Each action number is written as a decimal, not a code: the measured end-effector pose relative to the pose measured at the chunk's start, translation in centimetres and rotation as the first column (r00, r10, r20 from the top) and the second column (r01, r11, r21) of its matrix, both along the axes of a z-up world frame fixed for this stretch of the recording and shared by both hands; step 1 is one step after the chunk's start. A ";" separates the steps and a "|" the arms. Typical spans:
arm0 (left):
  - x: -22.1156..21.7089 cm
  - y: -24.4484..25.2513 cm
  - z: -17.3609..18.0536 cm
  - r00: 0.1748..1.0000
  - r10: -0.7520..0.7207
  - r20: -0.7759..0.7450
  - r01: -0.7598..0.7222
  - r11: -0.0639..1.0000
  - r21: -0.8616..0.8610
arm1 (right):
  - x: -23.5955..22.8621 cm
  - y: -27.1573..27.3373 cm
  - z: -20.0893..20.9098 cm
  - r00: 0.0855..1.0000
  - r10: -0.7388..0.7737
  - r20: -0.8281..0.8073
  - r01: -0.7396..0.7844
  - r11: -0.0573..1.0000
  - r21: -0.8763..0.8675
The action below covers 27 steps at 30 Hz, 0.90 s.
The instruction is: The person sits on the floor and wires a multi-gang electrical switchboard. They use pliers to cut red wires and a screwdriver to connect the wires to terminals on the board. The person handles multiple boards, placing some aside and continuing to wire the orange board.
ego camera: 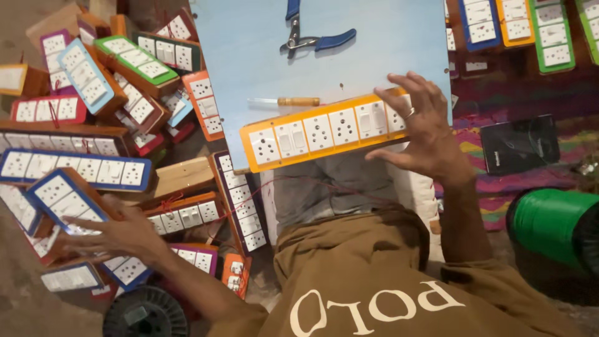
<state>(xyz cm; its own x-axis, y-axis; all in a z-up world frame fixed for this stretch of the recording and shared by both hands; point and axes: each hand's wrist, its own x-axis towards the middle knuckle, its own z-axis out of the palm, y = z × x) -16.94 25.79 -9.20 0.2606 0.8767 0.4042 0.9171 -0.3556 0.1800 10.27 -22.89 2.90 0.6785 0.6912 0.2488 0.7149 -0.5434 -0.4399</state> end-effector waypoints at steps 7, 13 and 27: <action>9.8 -14.7 6.0 0.353 -0.421 0.836 0.893 0.419 -0.166 | -1.6 5.9 1.9 0.967 0.255 -0.010 -0.253 0.963 0.093; 13.4 -20.9 6.3 0.074 -0.092 0.993 0.982 0.180 -0.057 | -1.8 15.4 4.8 0.932 0.334 -0.142 -0.360 0.902 -0.240; 14.0 -23.0 7.1 0.234 -0.562 0.793 0.926 0.377 -0.006 | 0.1 -2.6 -0.6 0.967 -0.055 -0.247 0.213 0.703 0.679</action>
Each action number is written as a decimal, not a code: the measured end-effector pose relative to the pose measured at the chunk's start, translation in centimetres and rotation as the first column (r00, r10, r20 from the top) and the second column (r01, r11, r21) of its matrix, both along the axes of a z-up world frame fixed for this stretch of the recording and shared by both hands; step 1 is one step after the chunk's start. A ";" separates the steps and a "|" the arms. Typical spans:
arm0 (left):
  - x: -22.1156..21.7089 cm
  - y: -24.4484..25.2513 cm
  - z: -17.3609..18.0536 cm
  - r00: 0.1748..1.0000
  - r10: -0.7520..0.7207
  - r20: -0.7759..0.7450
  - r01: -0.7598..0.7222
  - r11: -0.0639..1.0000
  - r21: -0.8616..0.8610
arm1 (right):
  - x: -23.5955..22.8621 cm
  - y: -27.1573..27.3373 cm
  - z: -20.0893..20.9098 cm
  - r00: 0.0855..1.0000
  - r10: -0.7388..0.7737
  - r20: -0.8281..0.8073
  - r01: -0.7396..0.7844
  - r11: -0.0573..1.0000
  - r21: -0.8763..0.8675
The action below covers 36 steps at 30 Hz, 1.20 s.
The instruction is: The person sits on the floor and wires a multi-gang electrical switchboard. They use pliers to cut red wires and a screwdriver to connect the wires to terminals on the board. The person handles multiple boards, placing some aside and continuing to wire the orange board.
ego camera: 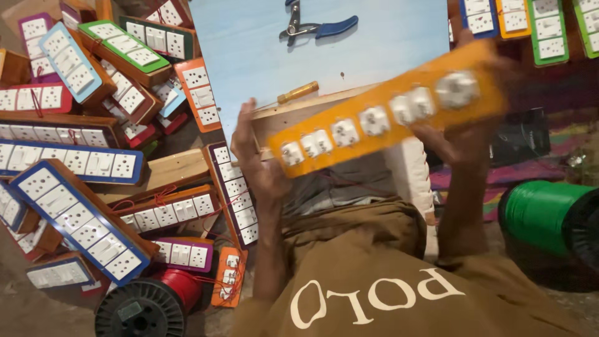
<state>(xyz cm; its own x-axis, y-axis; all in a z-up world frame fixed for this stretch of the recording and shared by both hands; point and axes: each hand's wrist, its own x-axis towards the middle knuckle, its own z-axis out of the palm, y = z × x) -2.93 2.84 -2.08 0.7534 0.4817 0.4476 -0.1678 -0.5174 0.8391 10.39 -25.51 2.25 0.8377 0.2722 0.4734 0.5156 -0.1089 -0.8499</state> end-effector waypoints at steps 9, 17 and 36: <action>2.3 1.2 1.3 0.937 0.205 -0.282 -0.114 0.945 0.308 | 1.4 -0.2 -2.7 0.990 0.033 0.140 0.035 0.887 -0.461; 4.3 2.8 1.0 0.952 0.208 -0.223 -0.144 0.951 0.273 | 0.8 0.3 -3.6 1.000 0.014 -0.015 -0.019 0.916 -0.401; -2.0 -4.2 -1.3 0.921 -0.390 0.019 0.355 0.857 0.374 | 6.5 3.9 2.4 0.965 0.244 0.094 -0.170 0.857 -0.487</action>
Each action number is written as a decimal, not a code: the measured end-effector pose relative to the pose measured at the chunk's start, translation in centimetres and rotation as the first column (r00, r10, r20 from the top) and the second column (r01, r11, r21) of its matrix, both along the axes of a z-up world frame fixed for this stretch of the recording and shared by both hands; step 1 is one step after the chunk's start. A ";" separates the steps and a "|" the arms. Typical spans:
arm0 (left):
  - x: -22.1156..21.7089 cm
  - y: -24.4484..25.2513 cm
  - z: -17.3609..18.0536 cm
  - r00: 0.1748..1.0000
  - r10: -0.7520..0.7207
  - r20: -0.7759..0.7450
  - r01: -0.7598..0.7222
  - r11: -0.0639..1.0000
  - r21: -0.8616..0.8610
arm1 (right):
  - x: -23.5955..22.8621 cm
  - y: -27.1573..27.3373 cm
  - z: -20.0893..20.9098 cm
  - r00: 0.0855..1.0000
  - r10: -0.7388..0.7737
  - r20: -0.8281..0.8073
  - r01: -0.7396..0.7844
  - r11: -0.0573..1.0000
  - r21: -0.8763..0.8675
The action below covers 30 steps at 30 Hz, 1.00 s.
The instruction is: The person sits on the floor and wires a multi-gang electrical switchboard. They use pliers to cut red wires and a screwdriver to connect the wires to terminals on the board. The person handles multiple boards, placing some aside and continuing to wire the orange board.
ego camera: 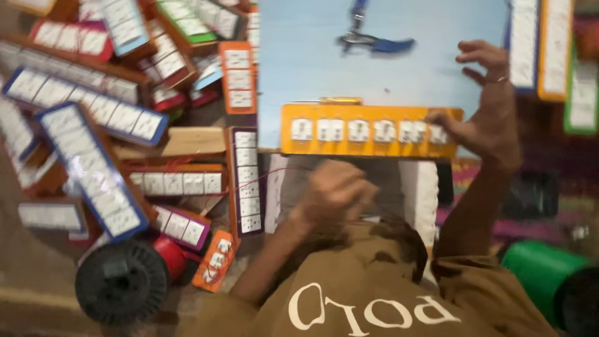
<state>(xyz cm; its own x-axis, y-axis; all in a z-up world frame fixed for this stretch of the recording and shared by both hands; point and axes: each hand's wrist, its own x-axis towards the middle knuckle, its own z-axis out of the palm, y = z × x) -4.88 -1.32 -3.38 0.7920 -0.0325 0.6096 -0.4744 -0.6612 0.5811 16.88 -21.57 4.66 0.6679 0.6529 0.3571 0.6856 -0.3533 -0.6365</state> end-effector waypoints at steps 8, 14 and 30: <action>-0.8 -6.2 -16.6 0.955 -0.093 -0.283 0.150 0.971 0.186 | 8.9 10.4 -0.3 0.905 0.374 0.201 -0.269 0.871 -0.411; -0.8 -5.0 -11.5 0.906 -0.205 -0.369 0.252 0.964 0.082 | 13.5 12.4 -4.1 0.865 0.448 0.227 -0.238 0.764 -0.600; 0.7 -3.8 4.4 0.940 -0.270 -0.209 0.014 0.642 -0.766 | 0.6 -3.9 -2.7 0.882 0.275 -0.382 -0.017 0.830 0.558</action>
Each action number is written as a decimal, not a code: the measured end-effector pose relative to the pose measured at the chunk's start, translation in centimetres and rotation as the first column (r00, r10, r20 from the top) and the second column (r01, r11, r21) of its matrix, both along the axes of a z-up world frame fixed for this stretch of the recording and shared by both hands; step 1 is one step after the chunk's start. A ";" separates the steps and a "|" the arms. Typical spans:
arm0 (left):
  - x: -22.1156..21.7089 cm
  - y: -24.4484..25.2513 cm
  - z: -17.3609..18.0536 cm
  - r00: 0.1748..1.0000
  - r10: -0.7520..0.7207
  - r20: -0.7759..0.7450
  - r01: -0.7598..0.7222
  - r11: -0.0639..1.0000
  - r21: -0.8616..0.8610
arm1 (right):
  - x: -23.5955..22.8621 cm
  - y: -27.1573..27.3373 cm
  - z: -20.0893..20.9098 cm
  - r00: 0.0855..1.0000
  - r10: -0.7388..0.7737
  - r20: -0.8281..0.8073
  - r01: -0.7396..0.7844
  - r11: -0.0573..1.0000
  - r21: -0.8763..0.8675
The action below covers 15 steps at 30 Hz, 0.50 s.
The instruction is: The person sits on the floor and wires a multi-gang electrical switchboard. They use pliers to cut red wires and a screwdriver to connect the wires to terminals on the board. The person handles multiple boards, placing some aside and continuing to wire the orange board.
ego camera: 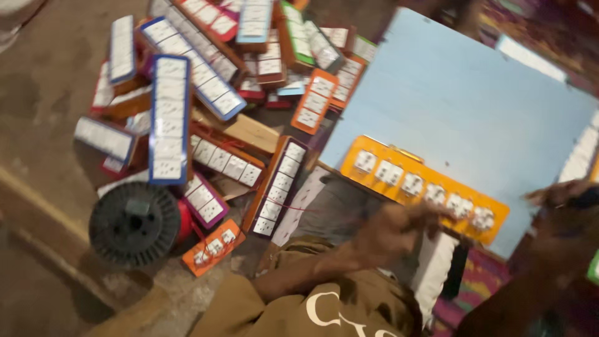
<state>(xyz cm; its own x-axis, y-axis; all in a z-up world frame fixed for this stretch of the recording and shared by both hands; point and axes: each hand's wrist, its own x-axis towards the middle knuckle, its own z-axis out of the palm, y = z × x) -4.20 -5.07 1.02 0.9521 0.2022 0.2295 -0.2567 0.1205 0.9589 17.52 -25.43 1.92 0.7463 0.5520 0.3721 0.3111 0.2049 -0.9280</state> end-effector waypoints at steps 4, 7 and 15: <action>1.8 1.6 3.9 0.971 0.238 0.006 -0.237 0.969 -0.065 | -8.8 -2.4 -1.5 0.945 0.010 -0.326 -0.010 1.000 0.001; 3.3 1.4 6.7 0.940 0.326 0.104 -0.333 0.940 0.068 | -13.4 -0.5 -0.8 0.961 -0.160 -0.226 0.084 0.946 -0.314; 3.9 -0.2 8.2 0.925 0.370 0.091 -0.378 0.920 0.100 | -14.9 5.3 4.8 0.973 -0.229 -0.029 0.206 0.921 -0.331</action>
<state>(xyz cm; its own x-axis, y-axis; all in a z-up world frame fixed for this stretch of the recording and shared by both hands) -0.35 -5.25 9.21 0.7933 0.5089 0.3344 -0.3278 -0.1059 0.9388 2.64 -20.08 6.70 0.8783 0.4551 0.1465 0.2497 -0.1755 -0.9523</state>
